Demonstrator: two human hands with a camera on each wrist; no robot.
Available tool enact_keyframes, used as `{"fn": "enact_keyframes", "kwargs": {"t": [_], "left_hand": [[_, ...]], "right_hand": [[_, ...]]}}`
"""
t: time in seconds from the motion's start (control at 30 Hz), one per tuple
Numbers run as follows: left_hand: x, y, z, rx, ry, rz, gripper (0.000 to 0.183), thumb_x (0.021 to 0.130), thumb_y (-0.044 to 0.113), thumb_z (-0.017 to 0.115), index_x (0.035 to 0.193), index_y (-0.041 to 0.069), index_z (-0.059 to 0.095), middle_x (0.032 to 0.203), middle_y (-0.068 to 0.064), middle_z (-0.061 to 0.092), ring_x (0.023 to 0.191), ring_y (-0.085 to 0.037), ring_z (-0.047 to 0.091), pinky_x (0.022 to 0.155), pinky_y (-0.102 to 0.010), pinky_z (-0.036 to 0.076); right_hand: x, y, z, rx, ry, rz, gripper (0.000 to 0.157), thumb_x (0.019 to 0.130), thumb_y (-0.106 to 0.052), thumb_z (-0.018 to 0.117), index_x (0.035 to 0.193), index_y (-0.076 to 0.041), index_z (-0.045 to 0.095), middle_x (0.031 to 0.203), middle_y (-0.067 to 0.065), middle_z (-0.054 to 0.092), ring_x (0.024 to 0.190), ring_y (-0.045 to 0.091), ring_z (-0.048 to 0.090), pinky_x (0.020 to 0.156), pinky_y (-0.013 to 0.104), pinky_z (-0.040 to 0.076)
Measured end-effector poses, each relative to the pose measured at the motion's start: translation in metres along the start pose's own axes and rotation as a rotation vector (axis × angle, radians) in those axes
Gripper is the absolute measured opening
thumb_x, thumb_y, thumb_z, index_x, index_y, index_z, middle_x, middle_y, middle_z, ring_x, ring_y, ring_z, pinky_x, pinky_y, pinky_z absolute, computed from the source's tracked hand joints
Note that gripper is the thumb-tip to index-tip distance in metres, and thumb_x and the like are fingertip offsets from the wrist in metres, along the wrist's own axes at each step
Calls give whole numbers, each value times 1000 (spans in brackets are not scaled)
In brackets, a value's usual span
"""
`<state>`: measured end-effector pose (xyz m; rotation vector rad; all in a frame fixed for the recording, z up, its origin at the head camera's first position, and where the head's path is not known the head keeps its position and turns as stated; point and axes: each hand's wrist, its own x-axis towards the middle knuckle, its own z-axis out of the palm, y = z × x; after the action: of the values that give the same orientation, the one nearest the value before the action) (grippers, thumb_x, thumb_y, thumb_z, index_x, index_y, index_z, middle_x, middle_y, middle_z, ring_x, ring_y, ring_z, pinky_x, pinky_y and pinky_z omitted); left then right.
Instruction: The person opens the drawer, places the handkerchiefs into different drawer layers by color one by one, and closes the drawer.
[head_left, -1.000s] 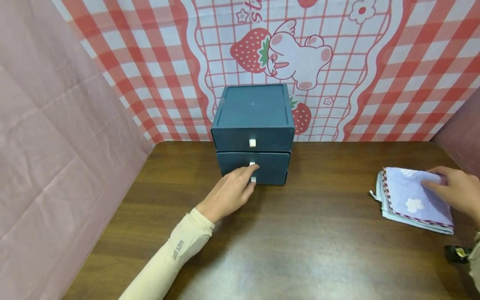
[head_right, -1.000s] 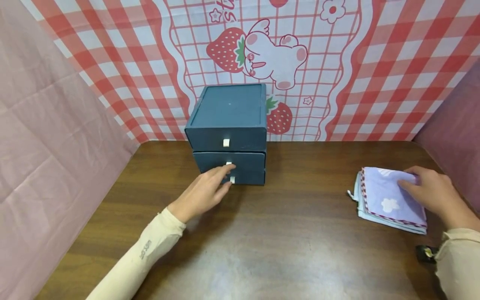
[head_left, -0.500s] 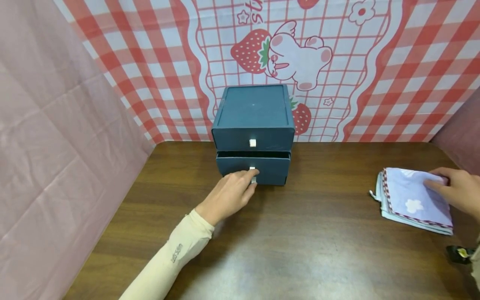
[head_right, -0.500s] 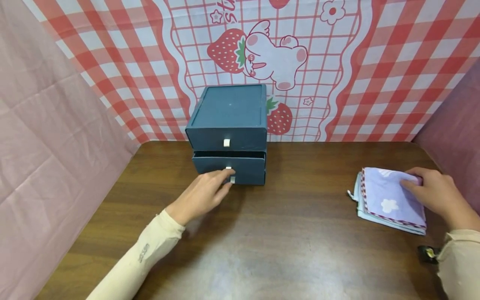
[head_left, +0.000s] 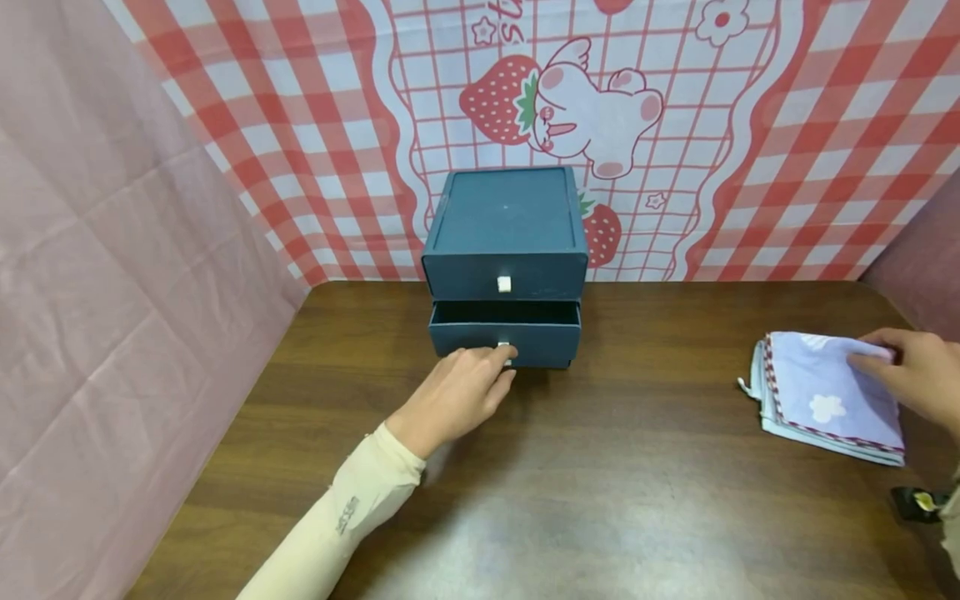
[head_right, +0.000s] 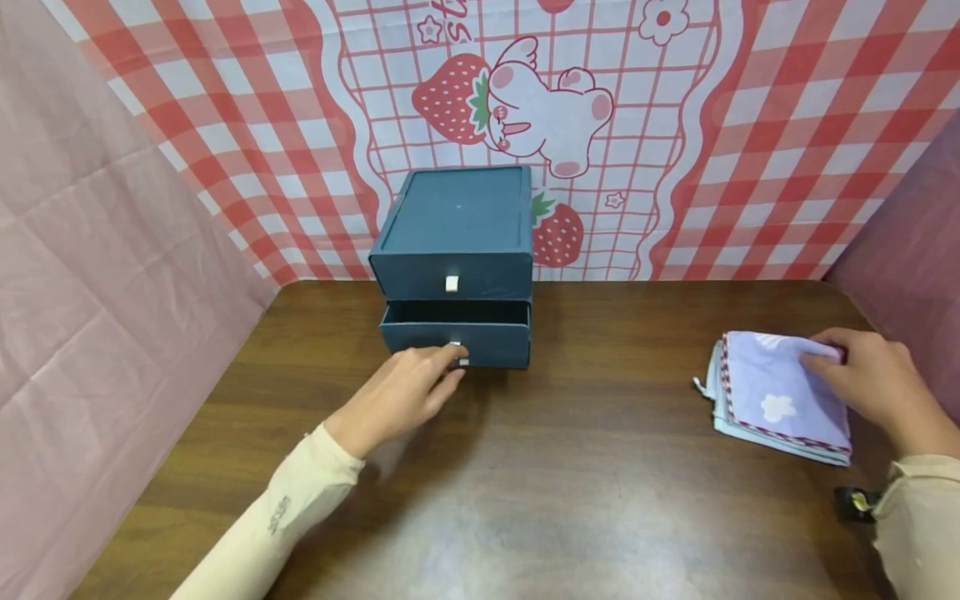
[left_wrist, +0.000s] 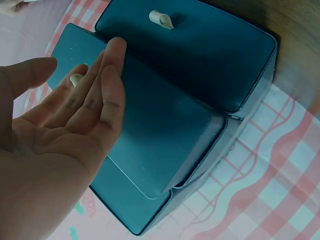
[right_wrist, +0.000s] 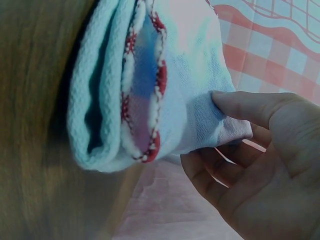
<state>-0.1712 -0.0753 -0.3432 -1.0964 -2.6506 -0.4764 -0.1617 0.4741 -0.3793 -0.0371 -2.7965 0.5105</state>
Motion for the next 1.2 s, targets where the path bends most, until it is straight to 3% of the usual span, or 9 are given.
{"fn": "enact_keyframes", "kwargs": {"t": [0.2,0.4,0.63,1.0,1.1,1.2], "left_hand": [[-7,4,-4,51,3,51,26,99,18,61,120,2,65,84,-2,70,69,-9,63,66,-25,56],[-13,8,-9,98,-6,90,25,100,21,59,118,4,64,79,1,68,66,-10,61,69,-29,55],[-22,14,-14,112,-24,106,24,100,22,59,116,5,63,81,1,69,65,-9,59,70,-29,54],[-35,20,-16,127,-23,135,21,100,21,59,114,6,63,82,2,69,67,-8,59,63,-28,49],[-38,22,-16,128,-25,140,21,99,21,59,114,6,63,81,3,68,66,-7,58,62,-28,48],[-42,24,-15,132,-28,145,22,99,22,60,115,6,63,82,2,69,67,-8,60,63,-29,50]], "right_hand": [[-1,-4,-2,57,63,-75,18,80,4,73,89,16,62,64,14,56,56,-1,35,45,22,29],[0,-15,-7,84,154,-155,13,76,11,74,83,15,64,58,-5,49,54,-4,33,44,19,27],[2,-23,-7,53,125,-166,14,73,13,75,82,15,64,59,8,53,54,-3,32,44,20,26],[1,-35,-14,107,203,-243,9,74,12,73,77,13,64,61,-35,36,53,-8,32,43,19,27],[0,-40,-15,101,204,-261,9,74,12,73,76,12,65,60,-33,37,53,-8,32,43,19,27],[0,-46,-16,84,193,-261,10,72,13,74,76,12,64,58,-23,41,53,-6,33,44,19,27]]}}
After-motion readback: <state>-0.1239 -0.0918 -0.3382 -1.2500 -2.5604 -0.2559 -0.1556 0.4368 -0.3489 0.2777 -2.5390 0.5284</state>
